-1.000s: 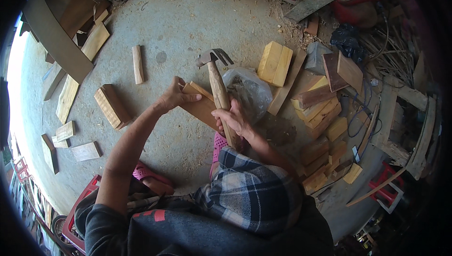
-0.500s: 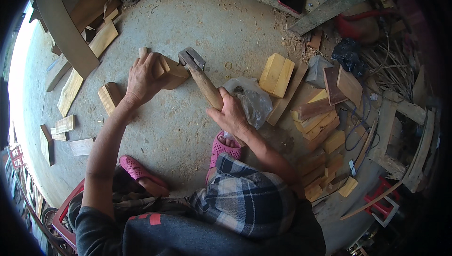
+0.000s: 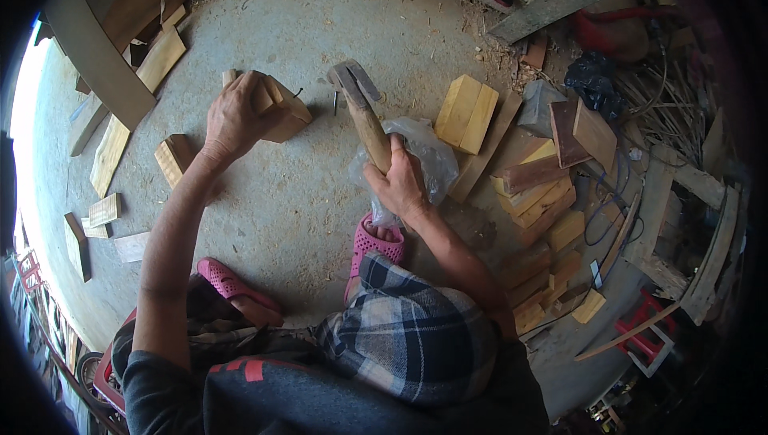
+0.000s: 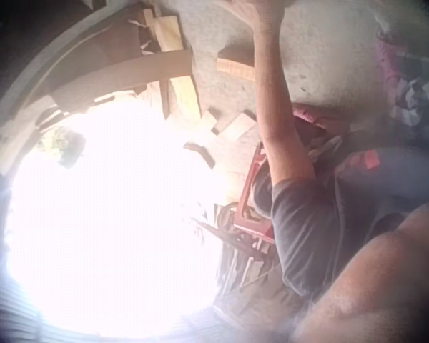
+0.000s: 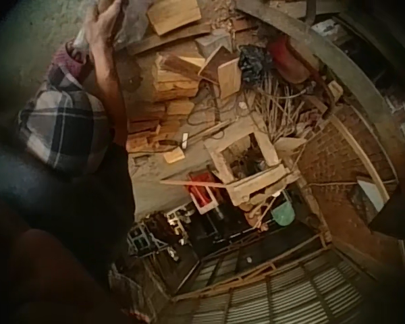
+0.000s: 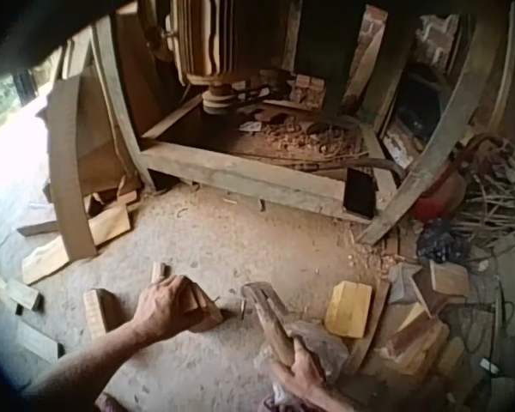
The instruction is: Hammering nails into small wood blocks to assemble a wooden structure on the floor.
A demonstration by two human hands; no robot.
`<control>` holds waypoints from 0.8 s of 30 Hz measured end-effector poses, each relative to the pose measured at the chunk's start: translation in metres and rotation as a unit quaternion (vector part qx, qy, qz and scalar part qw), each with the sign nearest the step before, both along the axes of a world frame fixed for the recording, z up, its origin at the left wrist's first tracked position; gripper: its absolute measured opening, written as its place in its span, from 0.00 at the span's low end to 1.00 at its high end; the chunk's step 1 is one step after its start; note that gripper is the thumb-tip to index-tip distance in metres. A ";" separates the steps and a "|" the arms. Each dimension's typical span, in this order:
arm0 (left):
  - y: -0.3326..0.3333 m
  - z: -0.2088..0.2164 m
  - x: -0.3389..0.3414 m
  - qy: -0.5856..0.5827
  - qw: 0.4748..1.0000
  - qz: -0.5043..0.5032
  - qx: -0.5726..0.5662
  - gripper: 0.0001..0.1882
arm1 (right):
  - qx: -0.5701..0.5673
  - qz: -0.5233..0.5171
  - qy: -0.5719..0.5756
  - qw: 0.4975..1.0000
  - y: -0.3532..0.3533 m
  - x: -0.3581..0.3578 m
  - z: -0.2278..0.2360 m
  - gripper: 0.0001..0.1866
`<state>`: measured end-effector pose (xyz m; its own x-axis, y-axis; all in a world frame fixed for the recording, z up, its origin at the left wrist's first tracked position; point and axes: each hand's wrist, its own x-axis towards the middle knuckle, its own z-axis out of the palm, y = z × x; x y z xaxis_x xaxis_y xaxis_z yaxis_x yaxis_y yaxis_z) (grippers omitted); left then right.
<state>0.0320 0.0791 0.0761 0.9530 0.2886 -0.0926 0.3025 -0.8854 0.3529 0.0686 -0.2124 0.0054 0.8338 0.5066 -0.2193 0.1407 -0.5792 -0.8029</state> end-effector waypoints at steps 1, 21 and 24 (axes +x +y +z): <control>0.000 0.002 0.001 0.000 1.000 -0.003 -0.007 0.31 | 0.035 0.007 0.003 0.999 0.005 0.000 0.018 0.23; -0.012 -0.011 0.004 -0.023 0.998 -0.055 0.017 0.28 | 0.025 0.047 -0.023 0.998 0.013 0.023 0.003 0.20; -0.010 0.006 -0.008 -0.002 0.999 -0.039 0.030 0.29 | 0.058 0.026 -0.020 0.998 0.026 0.018 0.047 0.19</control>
<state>0.0242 0.0688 0.0819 0.9730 0.2189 -0.0733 0.2308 -0.9259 0.2991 0.0865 -0.1865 0.0527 0.8123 0.5699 -0.1238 0.2023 -0.4744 -0.8567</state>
